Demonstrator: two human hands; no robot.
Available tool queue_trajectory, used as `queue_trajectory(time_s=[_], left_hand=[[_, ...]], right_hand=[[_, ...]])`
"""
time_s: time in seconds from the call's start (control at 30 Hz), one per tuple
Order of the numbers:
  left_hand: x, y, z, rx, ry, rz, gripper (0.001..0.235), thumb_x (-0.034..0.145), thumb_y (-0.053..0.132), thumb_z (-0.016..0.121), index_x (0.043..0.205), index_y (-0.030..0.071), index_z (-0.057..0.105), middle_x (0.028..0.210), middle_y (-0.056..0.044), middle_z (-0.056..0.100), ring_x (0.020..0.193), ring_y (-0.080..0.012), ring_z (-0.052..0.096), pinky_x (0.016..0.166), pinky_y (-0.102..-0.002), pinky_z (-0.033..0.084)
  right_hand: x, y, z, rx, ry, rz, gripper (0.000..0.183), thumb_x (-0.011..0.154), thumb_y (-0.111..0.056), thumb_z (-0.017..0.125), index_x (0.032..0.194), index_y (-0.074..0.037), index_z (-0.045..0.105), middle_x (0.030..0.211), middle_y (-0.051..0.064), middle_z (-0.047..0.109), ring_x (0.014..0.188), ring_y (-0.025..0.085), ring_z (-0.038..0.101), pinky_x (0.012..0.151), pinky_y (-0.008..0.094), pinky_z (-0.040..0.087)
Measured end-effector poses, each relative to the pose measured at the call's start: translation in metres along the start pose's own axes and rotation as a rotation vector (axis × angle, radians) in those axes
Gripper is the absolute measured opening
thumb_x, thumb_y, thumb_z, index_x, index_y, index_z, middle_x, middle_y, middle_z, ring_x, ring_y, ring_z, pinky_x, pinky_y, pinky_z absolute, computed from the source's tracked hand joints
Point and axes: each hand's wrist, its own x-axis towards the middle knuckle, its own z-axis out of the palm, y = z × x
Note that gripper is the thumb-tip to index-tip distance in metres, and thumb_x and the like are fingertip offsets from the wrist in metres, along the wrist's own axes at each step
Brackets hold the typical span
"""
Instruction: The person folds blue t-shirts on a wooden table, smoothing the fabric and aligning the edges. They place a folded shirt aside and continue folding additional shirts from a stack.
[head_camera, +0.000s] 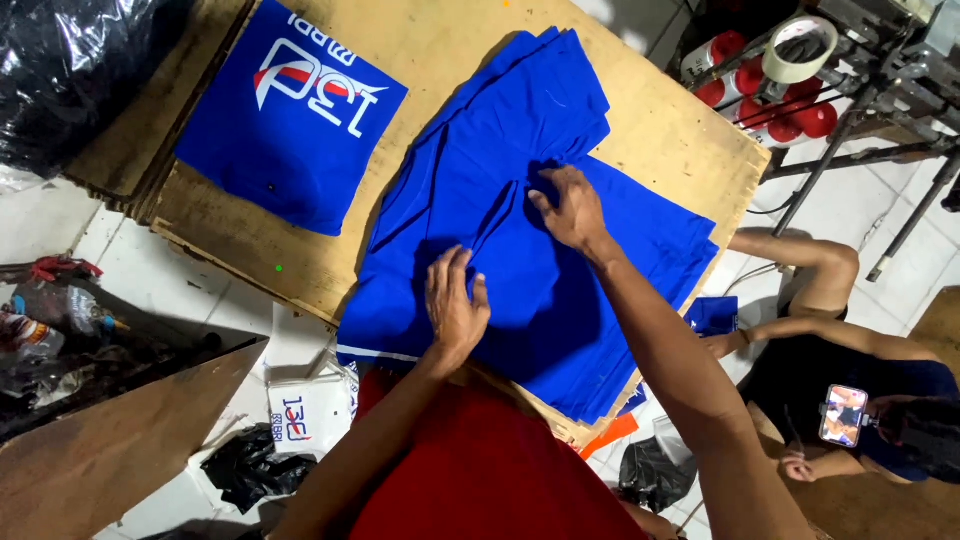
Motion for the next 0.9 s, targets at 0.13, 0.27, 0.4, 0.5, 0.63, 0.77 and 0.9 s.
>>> queue_trajectory(time_s=[0.13, 0.27, 0.4, 0.5, 0.63, 0.77, 0.9], left_hand=[[0.025, 0.010, -0.002, 0.104, -0.162, 0.115, 0.057, 0.094, 0.022, 0.067, 0.146, 0.000, 0.053, 0.150, -0.022, 0.053, 0.143, -0.0373, 0.045, 0.121, -0.055, 0.022], [0.010, -0.027, 0.019, 0.253, -0.451, 0.038, 0.068, 0.106, 0.051, 0.045, 0.159, 0.009, 0.036, 0.171, -0.008, 0.023, 0.160, -0.0282, 0.010, 0.123, -0.063, -0.011], [0.007, -0.010, 0.012, 0.289, -0.348, 0.111, 0.069, 0.107, 0.044, 0.047, 0.160, 0.003, 0.030, 0.169, -0.017, 0.023, 0.157, -0.0357, 0.016, 0.123, -0.066, -0.001], [-0.002, 0.008, 0.019, 0.274, -0.309, 0.169, 0.072, 0.104, 0.045, 0.052, 0.157, 0.000, 0.035, 0.166, -0.023, 0.030, 0.155, -0.0390, 0.024, 0.123, -0.066, 0.008], [-0.023, -0.002, 0.035, 0.311, -0.390, 0.214, 0.086, 0.099, 0.068, 0.040, 0.157, 0.004, 0.038, 0.166, -0.017, 0.034, 0.154, -0.0322, 0.031, 0.126, -0.059, 0.016], [-0.023, -0.001, 0.023, 0.337, -0.512, 0.176, 0.093, 0.094, 0.068, 0.052, 0.159, 0.005, 0.033, 0.170, -0.014, 0.025, 0.158, -0.0293, 0.018, 0.129, -0.057, 0.008], [-0.030, -0.015, 0.000, 0.285, -0.305, -0.004, 0.067, 0.097, 0.044, 0.054, 0.153, 0.009, 0.042, 0.142, -0.012, 0.044, 0.128, -0.0310, 0.041, 0.105, -0.052, 0.027]], right_hand=[[0.012, 0.021, 0.028, 0.161, -0.010, 0.031, 0.019, 0.089, -0.022, 0.079, 0.104, -0.012, 0.074, 0.101, 0.010, 0.070, 0.107, 0.036, 0.068, 0.094, 0.049, 0.054], [0.008, 0.013, 0.029, 0.162, 0.008, 0.028, 0.015, 0.090, -0.022, 0.078, 0.098, -0.014, 0.069, 0.099, 0.008, 0.067, 0.106, 0.034, 0.067, 0.093, 0.048, 0.053], [-0.010, -0.009, 0.032, -0.317, 0.190, -0.341, 0.036, 0.102, -0.035, 0.062, 0.133, -0.015, 0.059, 0.138, 0.007, 0.054, 0.128, 0.028, 0.052, 0.103, 0.044, 0.042], [-0.009, -0.022, 0.035, -0.417, -0.042, -0.337, 0.063, 0.109, -0.046, 0.044, 0.159, -0.009, 0.036, 0.166, 0.015, 0.032, 0.153, 0.034, 0.028, 0.121, 0.057, 0.021], [-0.013, -0.026, 0.039, -0.467, -0.225, -0.199, 0.071, 0.110, -0.050, 0.036, 0.166, -0.008, 0.022, 0.173, 0.014, 0.016, 0.159, 0.036, 0.012, 0.125, 0.063, 0.007], [-0.009, -0.020, 0.040, -0.455, -0.205, -0.189, 0.072, 0.110, -0.053, 0.036, 0.167, -0.014, 0.016, 0.175, 0.007, 0.009, 0.160, 0.032, 0.009, 0.126, 0.062, 0.006], [0.001, 0.009, 0.037, -0.280, -0.121, -0.166, 0.058, 0.107, -0.048, 0.046, 0.156, -0.019, 0.037, 0.147, 0.006, 0.042, 0.137, 0.028, 0.039, 0.111, 0.051, 0.031]])
